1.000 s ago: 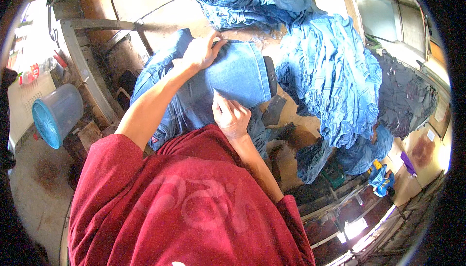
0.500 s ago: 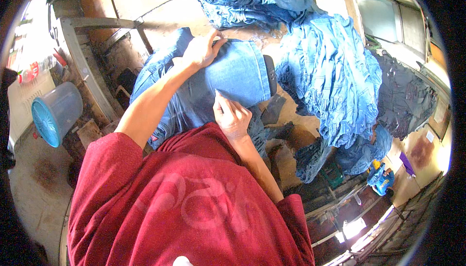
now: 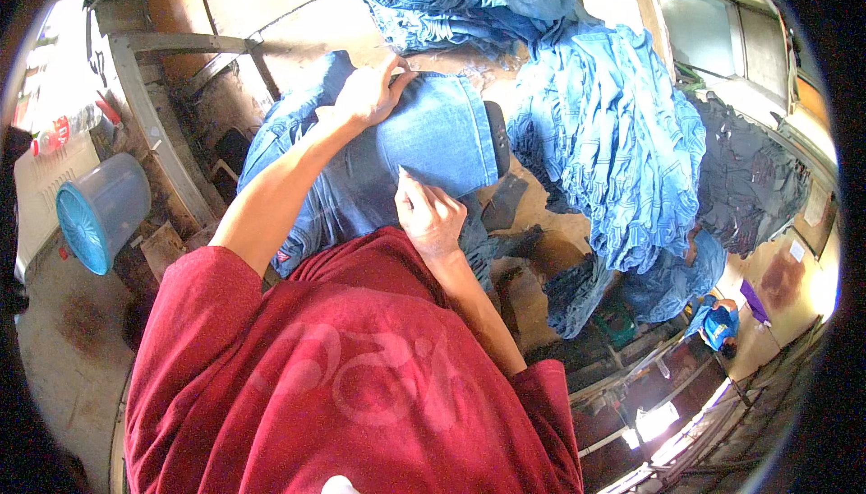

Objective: The person picks up a pair of jeans from a pile, places them on a work table, and uses a small tool to scrape or pick at the fabric surface. They repeat this process on several jeans, moving each one aside after working on it.

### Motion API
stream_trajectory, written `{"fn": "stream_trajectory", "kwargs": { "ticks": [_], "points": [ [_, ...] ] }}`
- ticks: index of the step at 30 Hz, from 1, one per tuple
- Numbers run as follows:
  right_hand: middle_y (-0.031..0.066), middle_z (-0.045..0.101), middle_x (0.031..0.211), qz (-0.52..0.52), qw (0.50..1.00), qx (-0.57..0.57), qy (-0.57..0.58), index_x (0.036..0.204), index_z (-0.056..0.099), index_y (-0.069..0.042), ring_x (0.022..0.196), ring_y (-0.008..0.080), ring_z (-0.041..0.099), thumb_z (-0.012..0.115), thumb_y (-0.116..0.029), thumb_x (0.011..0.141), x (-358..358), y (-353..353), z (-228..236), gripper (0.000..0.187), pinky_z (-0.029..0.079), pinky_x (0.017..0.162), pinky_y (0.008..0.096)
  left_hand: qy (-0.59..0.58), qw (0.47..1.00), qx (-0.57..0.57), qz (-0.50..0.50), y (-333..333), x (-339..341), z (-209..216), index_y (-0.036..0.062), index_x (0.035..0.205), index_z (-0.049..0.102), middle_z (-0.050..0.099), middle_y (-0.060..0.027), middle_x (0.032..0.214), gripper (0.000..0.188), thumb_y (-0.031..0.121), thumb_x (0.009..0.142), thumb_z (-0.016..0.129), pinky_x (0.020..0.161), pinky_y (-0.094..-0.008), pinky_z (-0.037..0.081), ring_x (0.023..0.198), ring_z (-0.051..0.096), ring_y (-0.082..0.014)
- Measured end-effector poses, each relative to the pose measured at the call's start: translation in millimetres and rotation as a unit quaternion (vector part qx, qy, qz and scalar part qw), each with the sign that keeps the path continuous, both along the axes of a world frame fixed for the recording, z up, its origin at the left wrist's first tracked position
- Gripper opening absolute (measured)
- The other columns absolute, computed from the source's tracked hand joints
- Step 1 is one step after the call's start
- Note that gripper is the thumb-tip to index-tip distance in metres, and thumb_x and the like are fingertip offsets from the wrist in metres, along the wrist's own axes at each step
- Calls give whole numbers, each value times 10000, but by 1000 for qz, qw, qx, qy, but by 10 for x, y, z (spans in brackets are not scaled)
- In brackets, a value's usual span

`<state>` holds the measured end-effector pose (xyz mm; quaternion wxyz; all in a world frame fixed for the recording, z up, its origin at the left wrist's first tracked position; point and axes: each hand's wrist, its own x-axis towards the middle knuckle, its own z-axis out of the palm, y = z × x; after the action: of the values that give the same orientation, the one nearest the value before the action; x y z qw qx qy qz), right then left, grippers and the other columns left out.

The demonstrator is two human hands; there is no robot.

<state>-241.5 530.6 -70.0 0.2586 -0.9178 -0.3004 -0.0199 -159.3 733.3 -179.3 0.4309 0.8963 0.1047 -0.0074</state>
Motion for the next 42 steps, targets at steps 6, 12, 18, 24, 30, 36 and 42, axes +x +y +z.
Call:
{"fn": "stream_trajectory", "kwargs": {
  "ticks": [6, 12, 18, 24, 30, 36, 42],
  "points": [
    [33, 714, 708, 35, 999, 3, -5, 970, 766, -96, 558, 176, 681, 823, -46, 853, -39, -78, 77, 139, 529, 522, 322, -4, 1000, -22, 11, -13, -6, -38, 134, 1171, 631, 742, -231, 882, 292, 387, 1029, 660, 767, -536, 566, 832, 724, -453],
    [35, 699, 691, 6, 1000, 15, 9, 989, 766, -90, 544, 190, 671, 814, -36, 857, 0, -37, 11, 151, 522, 515, 334, 32, 999, -4, 10, -11, 5, -38, 137, 1167, 647, 748, -229, 884, 296, 398, 1029, 658, 788, -534, 569, 845, 727, -456],
    [37, 708, 702, 34, 999, 6, 2, 945, 747, -82, 558, 188, 683, 812, -25, 859, -18, -80, 58, 122, 531, 525, 333, 5, 1000, -4, 6, -11, -5, -55, 140, 1178, 642, 747, -227, 875, 297, 398, 1030, 656, 788, -536, 569, 851, 731, -453],
    [46, 717, 704, 12, 1000, -1, 23, 905, 730, -67, 586, 201, 704, 809, -37, 862, 16, -53, 25, 95, 537, 531, 337, 17, 1000, -2, 3, 0, 9, -9, 140, 1165, 647, 755, -228, 964, 300, 409, 1034, 648, 803, -537, 567, 900, 729, -454],
    [47, 727, 738, 9, 999, 18, 41, 962, 748, -92, 622, 208, 717, 789, -48, 873, 6, -91, 39, 107, 554, 546, 346, 53, 999, -7, -3, 3, 14, 88, 86, 1122, 635, 742, -217, 988, 286, 360, 1039, 641, 823, -536, 562, 935, 705, -450],
    [65, 765, 787, -6, 999, 5, 45, 984, 767, -79, 663, 211, 756, 787, -32, 871, -16, -32, 128, 125, 574, 587, 335, 44, 999, -26, 3, 10, 15, 64, 121, 1177, 654, 754, -242, 1008, 304, 391, 1038, 639, 861, -532, 560, 955, 725, -451],
    [56, 763, 788, 18, 1000, -6, 15, 998, 776, -93, 642, 198, 727, 796, -53, 858, 25, 163, 119, 147, 567, 592, 337, 27, 1000, -10, 1, 3, 10, 26, 120, 1168, 659, 750, -238, 1018, 292, 381, 1038, 642, 846, -519, 568, 956, 724, -447]
  ]
}}
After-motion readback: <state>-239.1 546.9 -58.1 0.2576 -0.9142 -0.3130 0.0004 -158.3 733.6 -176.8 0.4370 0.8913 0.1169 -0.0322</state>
